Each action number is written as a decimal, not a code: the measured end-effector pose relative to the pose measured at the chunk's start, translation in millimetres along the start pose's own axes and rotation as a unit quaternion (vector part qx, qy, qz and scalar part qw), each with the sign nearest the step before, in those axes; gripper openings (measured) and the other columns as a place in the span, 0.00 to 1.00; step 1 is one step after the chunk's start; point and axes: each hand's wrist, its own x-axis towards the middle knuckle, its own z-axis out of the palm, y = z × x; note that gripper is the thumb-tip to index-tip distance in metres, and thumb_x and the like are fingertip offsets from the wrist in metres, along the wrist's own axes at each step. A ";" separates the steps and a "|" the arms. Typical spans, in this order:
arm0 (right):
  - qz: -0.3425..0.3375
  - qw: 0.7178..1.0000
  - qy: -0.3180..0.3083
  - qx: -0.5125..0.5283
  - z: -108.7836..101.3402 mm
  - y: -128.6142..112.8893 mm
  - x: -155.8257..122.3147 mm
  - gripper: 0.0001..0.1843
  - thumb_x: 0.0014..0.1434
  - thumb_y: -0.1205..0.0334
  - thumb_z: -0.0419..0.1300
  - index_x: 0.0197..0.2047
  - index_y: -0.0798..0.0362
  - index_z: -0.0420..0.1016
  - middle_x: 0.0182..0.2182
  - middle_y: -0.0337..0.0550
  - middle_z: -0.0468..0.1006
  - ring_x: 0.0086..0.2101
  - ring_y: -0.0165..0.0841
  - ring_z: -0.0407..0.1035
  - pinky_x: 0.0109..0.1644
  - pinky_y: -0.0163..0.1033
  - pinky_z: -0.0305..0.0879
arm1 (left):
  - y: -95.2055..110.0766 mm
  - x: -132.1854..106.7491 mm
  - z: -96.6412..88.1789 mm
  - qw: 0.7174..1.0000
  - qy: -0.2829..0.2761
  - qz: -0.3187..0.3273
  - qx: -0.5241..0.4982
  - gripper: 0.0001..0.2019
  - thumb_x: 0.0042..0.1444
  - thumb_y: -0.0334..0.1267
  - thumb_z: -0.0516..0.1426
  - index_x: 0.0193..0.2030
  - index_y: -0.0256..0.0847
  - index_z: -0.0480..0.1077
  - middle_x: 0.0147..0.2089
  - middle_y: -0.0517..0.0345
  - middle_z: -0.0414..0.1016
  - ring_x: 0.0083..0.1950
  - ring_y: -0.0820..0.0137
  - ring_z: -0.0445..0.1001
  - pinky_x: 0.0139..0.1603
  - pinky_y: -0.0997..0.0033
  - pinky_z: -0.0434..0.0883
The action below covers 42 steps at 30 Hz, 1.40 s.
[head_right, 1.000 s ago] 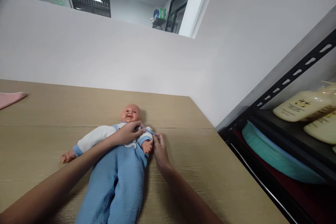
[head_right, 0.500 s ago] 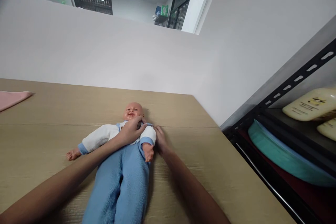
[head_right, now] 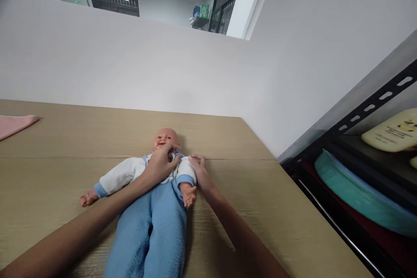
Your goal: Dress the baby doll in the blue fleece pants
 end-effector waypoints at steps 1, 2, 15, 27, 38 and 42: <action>0.014 1.000 -0.008 -0.007 -2.9 -7.3 -7.2 0.34 0.58 0.32 0.73 0.56 0.46 0.75 0.47 0.46 0.84 0.47 0.47 0.82 0.52 0.49 0.82 | 0.1 -0.3 0.1 1.000 -0.003 0.008 -0.001 0.12 0.66 0.31 0.65 0.55 0.41 0.79 0.47 0.52 0.87 0.43 0.60 0.81 0.44 0.62 0.70; 0.026 0.999 -0.021 -0.017 -6.5 -16.2 -15.3 0.39 0.53 0.36 0.77 0.60 0.46 0.74 0.50 0.47 0.85 0.48 0.48 0.83 0.53 0.49 0.82 | -0.1 -0.3 0.3 1.000 -0.008 0.017 -0.001 0.11 0.66 0.31 0.66 0.53 0.41 0.79 0.47 0.53 0.87 0.42 0.61 0.81 0.44 0.62 0.70; 0.048 0.969 -0.183 -0.160 -119.7 -84.1 -49.3 0.39 0.58 0.35 0.78 0.66 0.46 0.86 0.60 0.52 0.87 0.54 0.51 0.82 0.58 0.50 0.81 | -4.3 -2.3 2.1 0.998 0.008 0.057 0.004 0.15 0.59 0.21 0.57 0.47 0.45 0.68 0.45 0.54 0.81 0.41 0.62 0.76 0.42 0.63 0.66; 0.039 0.996 0.083 0.010 -105.4 -6.4 -27.7 0.21 0.56 0.44 0.74 0.47 0.47 0.85 0.52 0.54 0.89 0.51 0.52 0.83 0.50 0.50 0.83 | -5.0 -5.5 4.7 0.998 -0.007 0.050 0.030 0.07 0.68 0.33 0.60 0.49 0.46 0.68 0.45 0.55 0.83 0.40 0.62 0.77 0.43 0.63 0.68; -0.057 0.973 0.168 -0.145 -100.4 23.1 -18.4 0.25 0.58 0.34 0.69 0.46 0.44 0.80 0.46 0.55 0.89 0.48 0.55 0.83 0.60 0.61 0.79 | 9.9 -12.1 -1.3 0.986 -0.030 0.104 0.129 0.03 0.75 0.39 0.58 0.51 0.44 0.70 0.52 0.45 0.81 0.54 0.50 0.78 0.56 0.51 0.74; -0.105 0.957 0.184 -0.199 -93.7 19.7 -22.1 0.26 0.64 0.33 0.64 0.50 0.46 0.79 0.51 0.59 0.87 0.53 0.57 0.79 0.67 0.67 0.72 | 20.5 -17.4 -20.5 0.978 0.008 0.152 0.141 0.03 0.76 0.39 0.58 0.51 0.45 0.73 0.57 0.45 0.81 0.64 0.47 0.75 0.70 0.43 0.70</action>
